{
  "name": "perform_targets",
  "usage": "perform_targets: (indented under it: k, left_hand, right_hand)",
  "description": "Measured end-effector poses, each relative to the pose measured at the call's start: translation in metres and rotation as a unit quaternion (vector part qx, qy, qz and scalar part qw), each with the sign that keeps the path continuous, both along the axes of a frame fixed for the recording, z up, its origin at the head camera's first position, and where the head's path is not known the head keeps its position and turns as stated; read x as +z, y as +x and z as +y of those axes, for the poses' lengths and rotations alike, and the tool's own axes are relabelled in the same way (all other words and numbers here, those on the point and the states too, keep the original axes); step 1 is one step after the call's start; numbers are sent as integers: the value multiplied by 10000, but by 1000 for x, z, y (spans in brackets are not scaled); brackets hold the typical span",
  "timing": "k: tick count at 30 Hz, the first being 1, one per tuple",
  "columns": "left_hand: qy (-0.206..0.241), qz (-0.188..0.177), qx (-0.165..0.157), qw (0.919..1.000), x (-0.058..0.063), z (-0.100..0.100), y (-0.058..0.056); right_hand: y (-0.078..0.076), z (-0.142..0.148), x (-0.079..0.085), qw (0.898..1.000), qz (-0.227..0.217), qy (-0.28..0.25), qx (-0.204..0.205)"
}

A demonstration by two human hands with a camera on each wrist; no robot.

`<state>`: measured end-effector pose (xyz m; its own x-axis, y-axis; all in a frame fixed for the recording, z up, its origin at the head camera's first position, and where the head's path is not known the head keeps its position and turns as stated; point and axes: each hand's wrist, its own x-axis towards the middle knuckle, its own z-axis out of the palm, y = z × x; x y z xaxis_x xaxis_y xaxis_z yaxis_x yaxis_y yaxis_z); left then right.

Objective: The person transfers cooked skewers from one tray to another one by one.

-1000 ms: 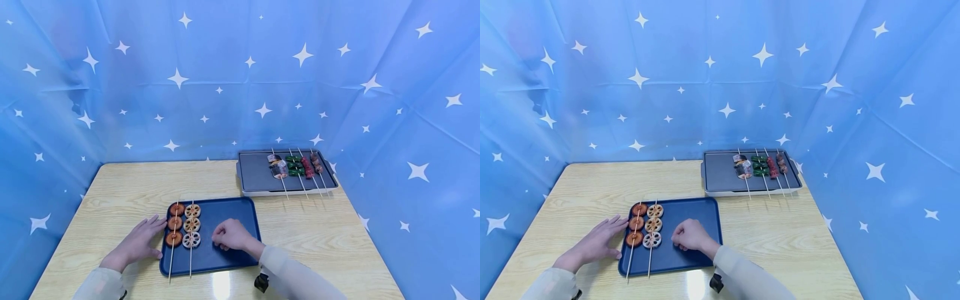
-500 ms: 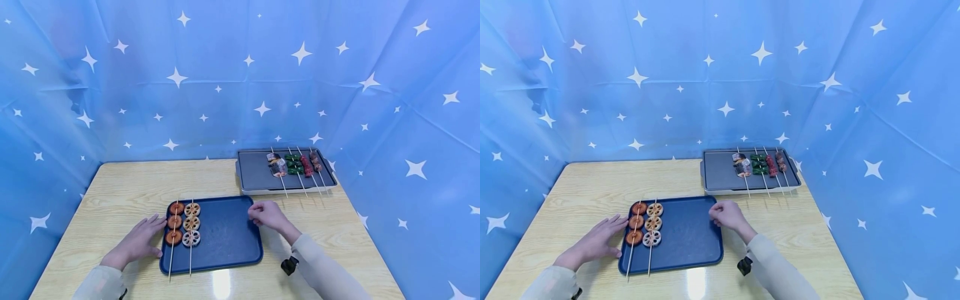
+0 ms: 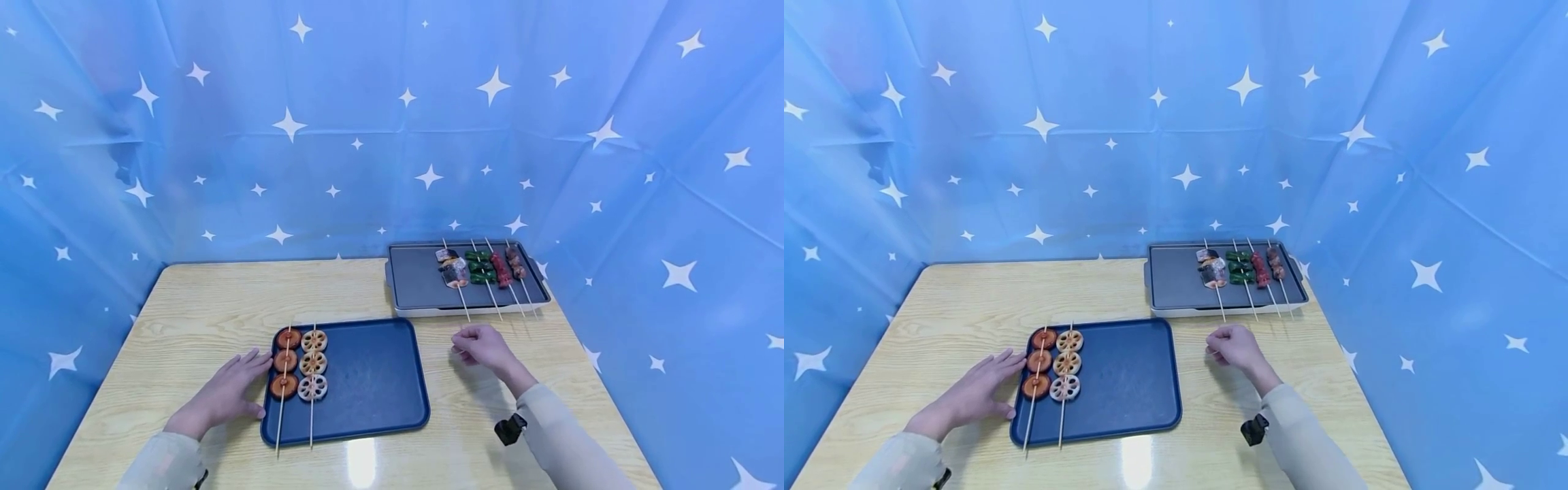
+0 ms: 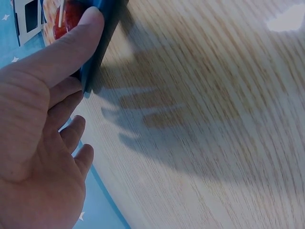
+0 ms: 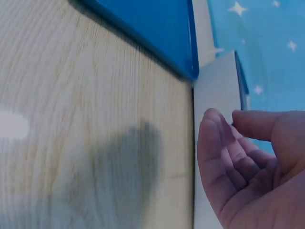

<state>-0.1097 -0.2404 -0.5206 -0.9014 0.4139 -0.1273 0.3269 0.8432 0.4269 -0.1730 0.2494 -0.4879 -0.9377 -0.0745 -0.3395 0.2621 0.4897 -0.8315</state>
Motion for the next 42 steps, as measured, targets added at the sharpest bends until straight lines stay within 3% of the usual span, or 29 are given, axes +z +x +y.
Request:
perform_targets:
  k: [6,19,42]
  left_hand:
    - [-6,54,-18,10000,3,0,0]
    - [-86,-5,26,10000,2,1,-1]
    - [-191,33,-3,9998,0,0,-2]
  right_hand:
    - [-8,13,-2,9986,-257,-284,-378]
    - [-23,15,-4,9943,-30,-619,-870]
    - [-37,14,-2,9951,62,-536,-824]
